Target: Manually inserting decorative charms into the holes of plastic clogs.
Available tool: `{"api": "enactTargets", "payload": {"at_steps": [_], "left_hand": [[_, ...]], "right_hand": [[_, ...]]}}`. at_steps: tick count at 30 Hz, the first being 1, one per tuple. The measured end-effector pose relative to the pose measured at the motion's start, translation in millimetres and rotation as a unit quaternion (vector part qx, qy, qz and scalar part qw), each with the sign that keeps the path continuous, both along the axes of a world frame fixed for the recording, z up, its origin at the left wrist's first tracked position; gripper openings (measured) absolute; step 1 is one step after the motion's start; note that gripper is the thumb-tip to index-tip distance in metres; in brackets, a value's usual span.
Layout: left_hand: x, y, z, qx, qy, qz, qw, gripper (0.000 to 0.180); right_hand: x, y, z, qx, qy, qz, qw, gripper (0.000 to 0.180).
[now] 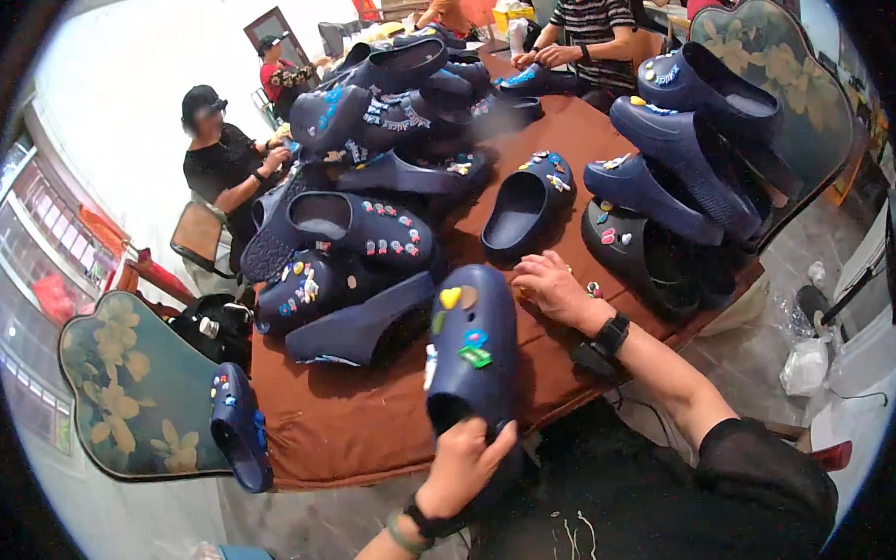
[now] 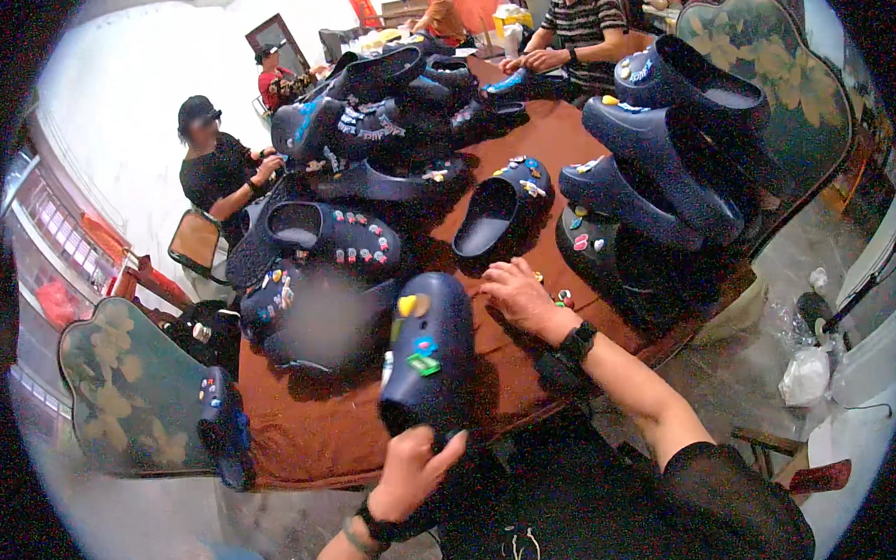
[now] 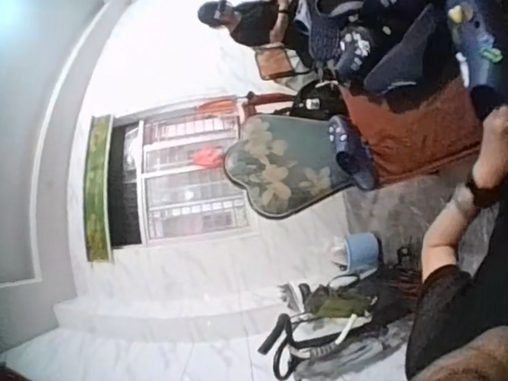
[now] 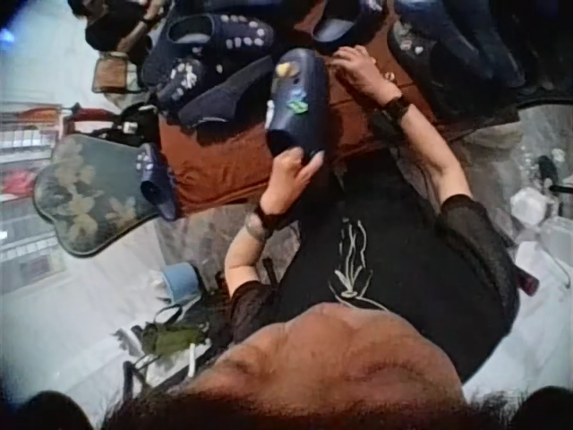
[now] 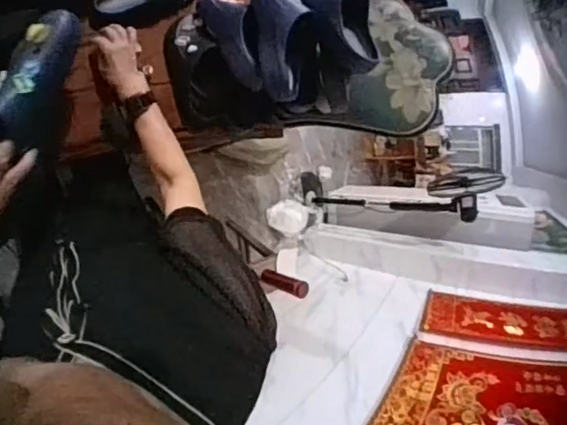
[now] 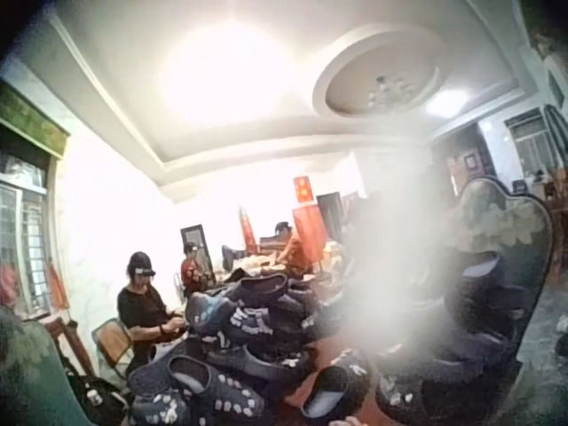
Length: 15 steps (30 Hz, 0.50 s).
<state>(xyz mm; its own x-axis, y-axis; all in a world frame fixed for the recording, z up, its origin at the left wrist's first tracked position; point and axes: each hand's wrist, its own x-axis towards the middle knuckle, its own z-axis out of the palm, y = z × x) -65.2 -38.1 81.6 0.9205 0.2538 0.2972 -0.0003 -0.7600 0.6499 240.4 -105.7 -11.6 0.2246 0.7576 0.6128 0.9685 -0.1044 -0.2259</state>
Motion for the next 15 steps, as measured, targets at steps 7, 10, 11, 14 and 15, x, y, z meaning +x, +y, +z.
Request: {"api": "enactTargets", "payload": {"at_steps": [7,10,11,14,15], "left_hand": [[65.0,-27.7,-6.6,-0.185,0.102,-0.055,0.976,0.023],[63.7,-19.3,1.7,-0.119,0.015,-0.03,0.992,0.017],[62.9,-14.3,3.5,-0.097,-0.101,0.009,0.99,0.016],[70.6,21.6,5.1,-0.103,-0.051,0.171,0.979,0.02],[77.1,31.4,0.6,-0.165,-0.003,0.212,0.963,0.024]], "right_hand": [[-23.1,25.9,12.5,0.103,0.393,0.117,0.906,0.032],[-24.2,26.0,4.6,0.116,0.394,0.137,0.901,0.032],[-22.5,27.2,-0.1,0.155,0.372,0.146,0.903,0.033],[-16.2,26.5,1.1,0.14,0.355,0.146,0.913,0.032],[-15.7,26.8,1.5,0.128,0.347,0.143,0.918,0.032]]}}
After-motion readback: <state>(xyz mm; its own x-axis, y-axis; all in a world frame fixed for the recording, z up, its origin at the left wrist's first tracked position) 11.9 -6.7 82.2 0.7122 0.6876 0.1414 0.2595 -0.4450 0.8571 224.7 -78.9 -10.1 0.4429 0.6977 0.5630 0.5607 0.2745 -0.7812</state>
